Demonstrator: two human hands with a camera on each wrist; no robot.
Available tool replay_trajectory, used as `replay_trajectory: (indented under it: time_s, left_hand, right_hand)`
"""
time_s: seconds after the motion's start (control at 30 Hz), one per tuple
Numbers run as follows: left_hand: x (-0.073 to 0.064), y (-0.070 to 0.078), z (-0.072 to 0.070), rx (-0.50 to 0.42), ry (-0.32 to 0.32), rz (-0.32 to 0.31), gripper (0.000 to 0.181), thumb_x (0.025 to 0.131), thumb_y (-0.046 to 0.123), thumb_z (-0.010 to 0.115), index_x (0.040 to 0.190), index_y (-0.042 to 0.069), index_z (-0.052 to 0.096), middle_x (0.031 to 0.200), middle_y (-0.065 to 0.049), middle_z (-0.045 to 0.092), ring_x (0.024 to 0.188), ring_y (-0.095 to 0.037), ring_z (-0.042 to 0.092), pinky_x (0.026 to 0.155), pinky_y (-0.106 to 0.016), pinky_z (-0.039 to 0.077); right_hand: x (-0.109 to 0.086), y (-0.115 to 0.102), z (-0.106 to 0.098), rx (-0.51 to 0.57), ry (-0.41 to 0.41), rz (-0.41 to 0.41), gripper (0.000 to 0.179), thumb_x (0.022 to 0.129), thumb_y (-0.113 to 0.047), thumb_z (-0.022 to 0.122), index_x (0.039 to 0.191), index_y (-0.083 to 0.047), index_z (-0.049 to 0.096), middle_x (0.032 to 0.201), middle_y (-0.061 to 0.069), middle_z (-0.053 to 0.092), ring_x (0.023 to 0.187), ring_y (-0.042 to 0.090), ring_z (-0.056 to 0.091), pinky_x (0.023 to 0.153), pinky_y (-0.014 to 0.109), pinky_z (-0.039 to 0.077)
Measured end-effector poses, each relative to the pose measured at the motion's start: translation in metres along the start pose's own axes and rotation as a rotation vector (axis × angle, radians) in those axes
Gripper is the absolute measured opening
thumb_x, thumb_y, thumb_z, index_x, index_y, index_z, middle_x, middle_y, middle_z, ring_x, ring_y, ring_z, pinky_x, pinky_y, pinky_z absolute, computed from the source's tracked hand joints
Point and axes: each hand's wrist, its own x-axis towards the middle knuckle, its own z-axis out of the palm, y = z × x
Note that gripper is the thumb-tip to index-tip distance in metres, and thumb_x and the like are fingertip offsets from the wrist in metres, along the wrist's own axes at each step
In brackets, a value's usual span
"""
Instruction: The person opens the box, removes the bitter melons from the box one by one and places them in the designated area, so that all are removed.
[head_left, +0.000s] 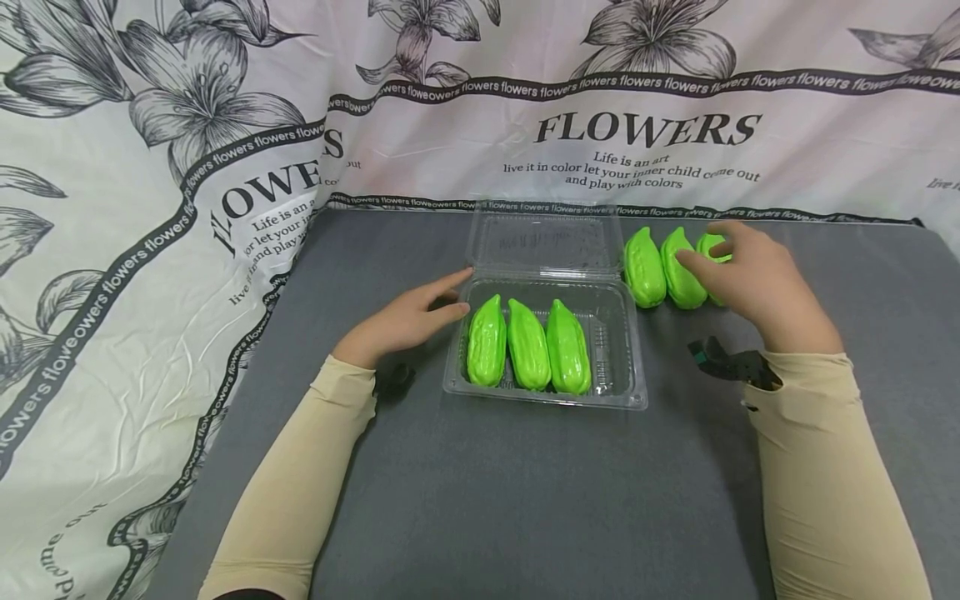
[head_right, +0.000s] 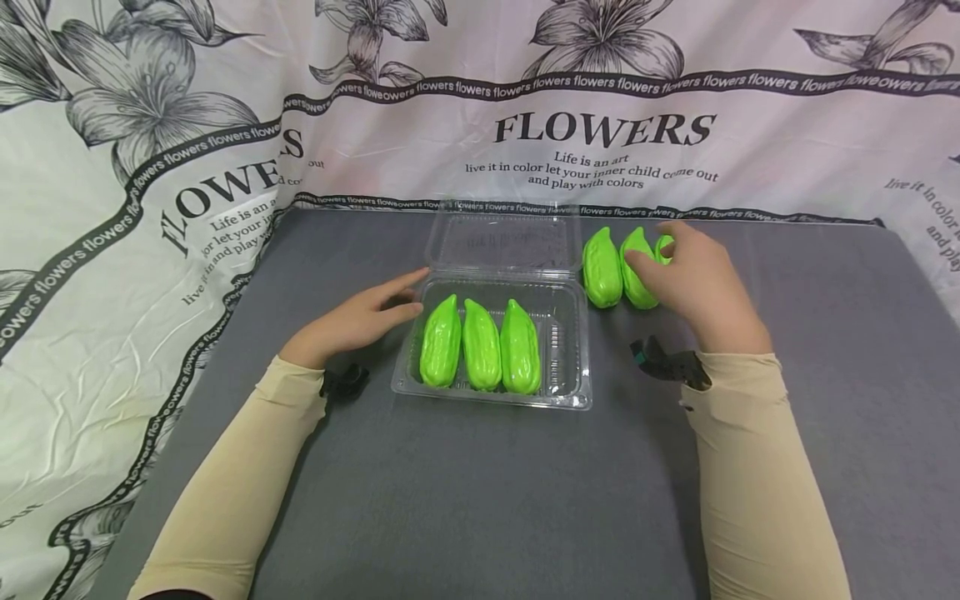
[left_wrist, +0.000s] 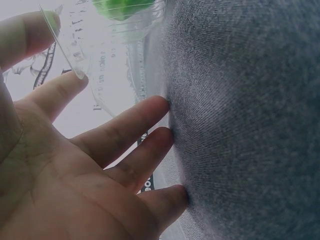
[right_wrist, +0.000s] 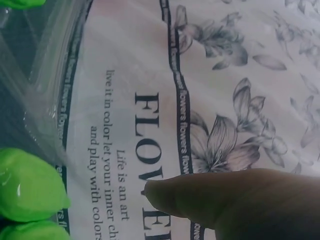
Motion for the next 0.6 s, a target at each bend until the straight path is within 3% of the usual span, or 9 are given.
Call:
replay_trajectory:
  time_s: [0.57, 0.6]
  left_hand:
    - [0.0, 0.0, 0.0, -0.006, -0.001, -0.011, 0.064, 0.111, 0.045, 0.051, 0.168, 0.043, 0.022, 0.163, -0.012, 0.043, 0.149, -0.035, 0.042, 0.116, -0.061, 0.038]
    - [0.0, -0.001, 0.0, -0.006, -0.001, -0.012, 0.064, 0.111, 0.045, 0.051, 0.168, 0.043, 0.022, 0.163, -0.012, 0.043, 0.149, -0.035, 0.042, 0.116, -0.061, 0.038]
  right_hand:
    - [-0.013, -0.032, 0.015, -0.017, -0.079, -0.088, 0.081, 0.104, -0.059, 0.052, 0.155, 0.003, 0.043, 0.131, 0.034, 0.063, 0.117, 0.052, 0.06, 0.087, 0.064, 0.05]
    - [-0.013, -0.034, 0.016, -0.017, -0.081, -0.091, 0.08, 0.105, -0.058, 0.052, 0.155, 0.004, 0.043, 0.13, 0.034, 0.063, 0.119, 0.053, 0.058, 0.093, 0.066, 0.048]
